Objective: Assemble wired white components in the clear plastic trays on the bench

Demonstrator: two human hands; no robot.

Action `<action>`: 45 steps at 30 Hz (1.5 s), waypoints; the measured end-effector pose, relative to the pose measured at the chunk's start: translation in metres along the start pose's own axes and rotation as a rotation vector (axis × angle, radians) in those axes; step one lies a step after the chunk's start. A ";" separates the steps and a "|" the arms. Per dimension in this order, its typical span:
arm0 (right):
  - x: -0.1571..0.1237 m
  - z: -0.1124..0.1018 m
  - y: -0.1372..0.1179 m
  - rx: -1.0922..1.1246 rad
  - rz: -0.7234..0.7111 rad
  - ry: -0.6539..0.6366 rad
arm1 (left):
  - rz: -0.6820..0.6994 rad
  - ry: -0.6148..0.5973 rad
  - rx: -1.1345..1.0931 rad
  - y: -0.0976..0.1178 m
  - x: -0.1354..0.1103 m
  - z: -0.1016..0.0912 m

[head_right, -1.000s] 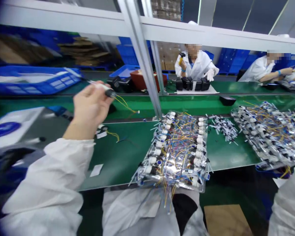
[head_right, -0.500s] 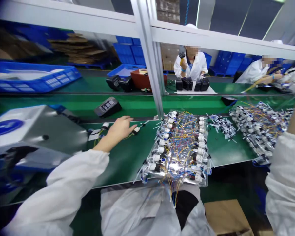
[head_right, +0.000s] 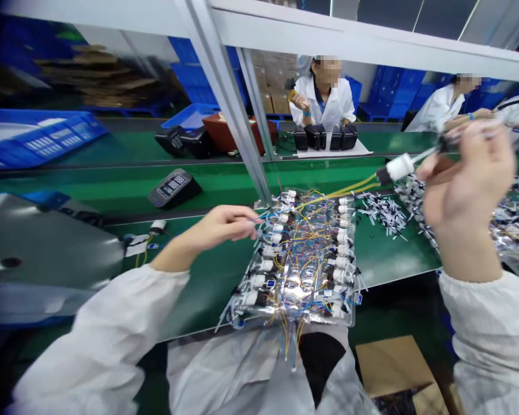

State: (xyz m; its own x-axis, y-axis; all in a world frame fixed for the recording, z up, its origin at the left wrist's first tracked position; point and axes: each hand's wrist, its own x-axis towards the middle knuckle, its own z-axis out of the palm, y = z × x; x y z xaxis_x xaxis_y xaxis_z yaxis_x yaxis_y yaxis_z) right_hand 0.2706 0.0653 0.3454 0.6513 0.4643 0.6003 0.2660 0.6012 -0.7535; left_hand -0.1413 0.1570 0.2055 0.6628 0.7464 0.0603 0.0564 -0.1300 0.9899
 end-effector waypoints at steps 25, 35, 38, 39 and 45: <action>-0.140 -0.038 0.203 -0.027 0.385 -0.368 | -0.163 0.085 -0.335 -0.057 0.148 0.122; -0.157 0.000 0.212 0.020 0.415 -0.436 | -0.102 0.190 -0.162 -0.085 0.151 0.132; -0.157 -0.001 0.212 0.007 0.458 -0.443 | -0.100 0.192 -0.170 -0.084 0.151 0.133; -0.157 -0.001 0.211 0.003 0.469 -0.444 | -0.097 0.194 -0.178 -0.084 0.151 0.133; -0.156 0.000 0.209 -0.021 0.480 -0.415 | -0.073 0.178 -0.186 -0.089 0.152 0.136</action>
State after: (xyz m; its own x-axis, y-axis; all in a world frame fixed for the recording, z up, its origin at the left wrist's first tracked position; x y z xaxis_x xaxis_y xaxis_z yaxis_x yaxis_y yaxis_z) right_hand 0.2245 0.1183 0.0940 0.3727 0.8950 0.2453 0.0300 0.2526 -0.9671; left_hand 0.0558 0.1933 0.1094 0.5193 0.8546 -0.0066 -0.0504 0.0383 0.9980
